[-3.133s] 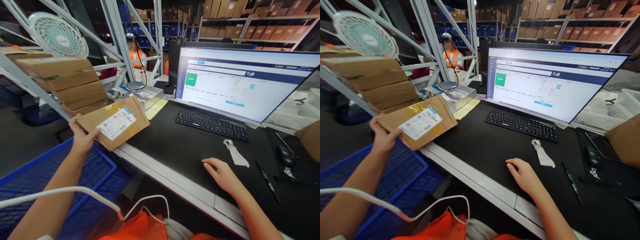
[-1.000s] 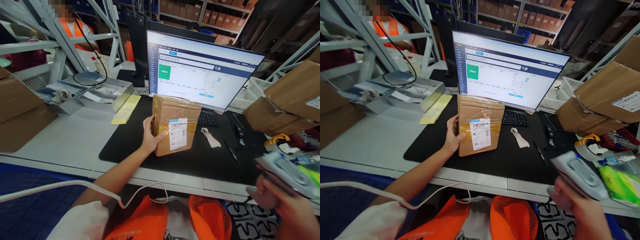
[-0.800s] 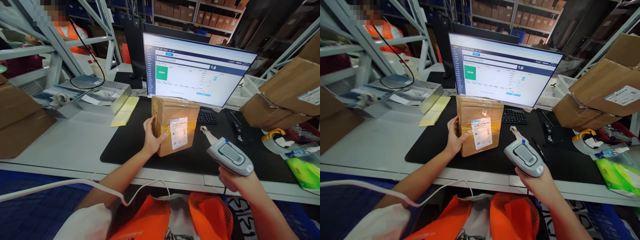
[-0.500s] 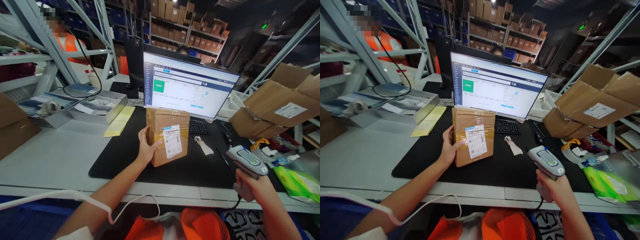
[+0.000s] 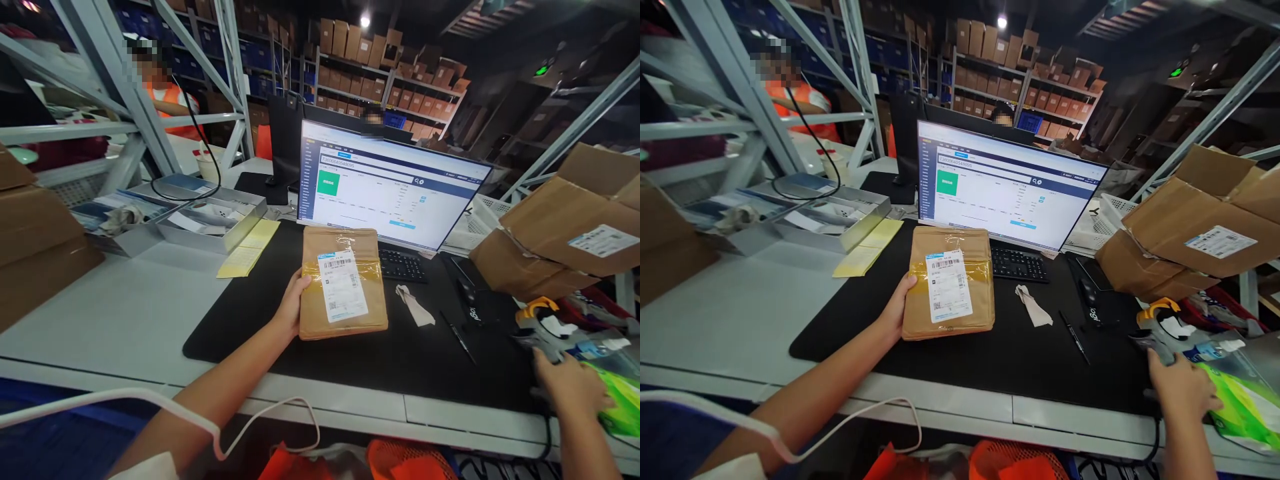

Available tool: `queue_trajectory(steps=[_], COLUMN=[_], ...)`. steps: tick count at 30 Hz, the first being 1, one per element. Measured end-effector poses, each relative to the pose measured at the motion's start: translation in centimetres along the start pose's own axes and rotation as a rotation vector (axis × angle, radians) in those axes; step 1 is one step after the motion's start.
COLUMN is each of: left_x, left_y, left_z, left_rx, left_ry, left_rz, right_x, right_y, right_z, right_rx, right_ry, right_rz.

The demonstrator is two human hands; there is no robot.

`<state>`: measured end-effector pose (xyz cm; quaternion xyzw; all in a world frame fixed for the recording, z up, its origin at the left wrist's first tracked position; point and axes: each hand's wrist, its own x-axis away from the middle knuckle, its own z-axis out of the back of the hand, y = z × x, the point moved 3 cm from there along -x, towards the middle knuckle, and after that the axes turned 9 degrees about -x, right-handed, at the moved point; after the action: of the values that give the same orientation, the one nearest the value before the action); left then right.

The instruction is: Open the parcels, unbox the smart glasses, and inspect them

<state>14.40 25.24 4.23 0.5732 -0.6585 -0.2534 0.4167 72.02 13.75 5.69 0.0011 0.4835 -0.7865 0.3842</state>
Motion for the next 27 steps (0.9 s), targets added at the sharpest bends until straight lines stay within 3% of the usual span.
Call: queue_trajectory(steps=[1,4,7,9,12,15,18,23,27], left_x=[0.2,1.2,2.2,2.6,2.4,2.3,2.3,1.0,0.3], left_y=[0.0,0.1,-0.2,-0.6,-0.8,-0.9,-1.1,-1.1,-0.4], left_z=[-0.1,-0.6,-1.3,-1.5,-1.4,-1.0,-0.5,1.0,1.4], left_rx=[0.015,0.048,0.022,-0.015,-0.059,-0.139,-0.279,-0.396,-0.296], left_ry=[-0.005,-0.024,-0.085,-0.132,-0.182,-0.326,-0.504,-0.573,-0.415], left_rz=[0.029,0.142,0.284,0.298,0.108,-0.174,-0.355,-0.389,-0.343], right_x=[1.7,8.6,16.1,19.1,20.2,19.5,19.2,20.4,21.0], right_y=[-1.3,-7.1,-13.4,-16.8,-19.4,-20.1,-20.5,-21.8,-22.8], right_z=[-1.3,-7.9,-14.0,-16.2,-17.7,-18.6,-19.3,-19.9,-19.5], right_rx=[0.080,-0.136,-0.636,-0.936,-1.196,-1.255,-1.261,-1.312,-1.342], right_ry=[0.014,-0.445,-0.942,-1.076,-1.011,-0.902,-0.824,-0.739,-0.742], right_rz=[-0.054,-0.002,-0.061,-0.122,-0.323,-0.541,-0.624,-0.563,-0.460])
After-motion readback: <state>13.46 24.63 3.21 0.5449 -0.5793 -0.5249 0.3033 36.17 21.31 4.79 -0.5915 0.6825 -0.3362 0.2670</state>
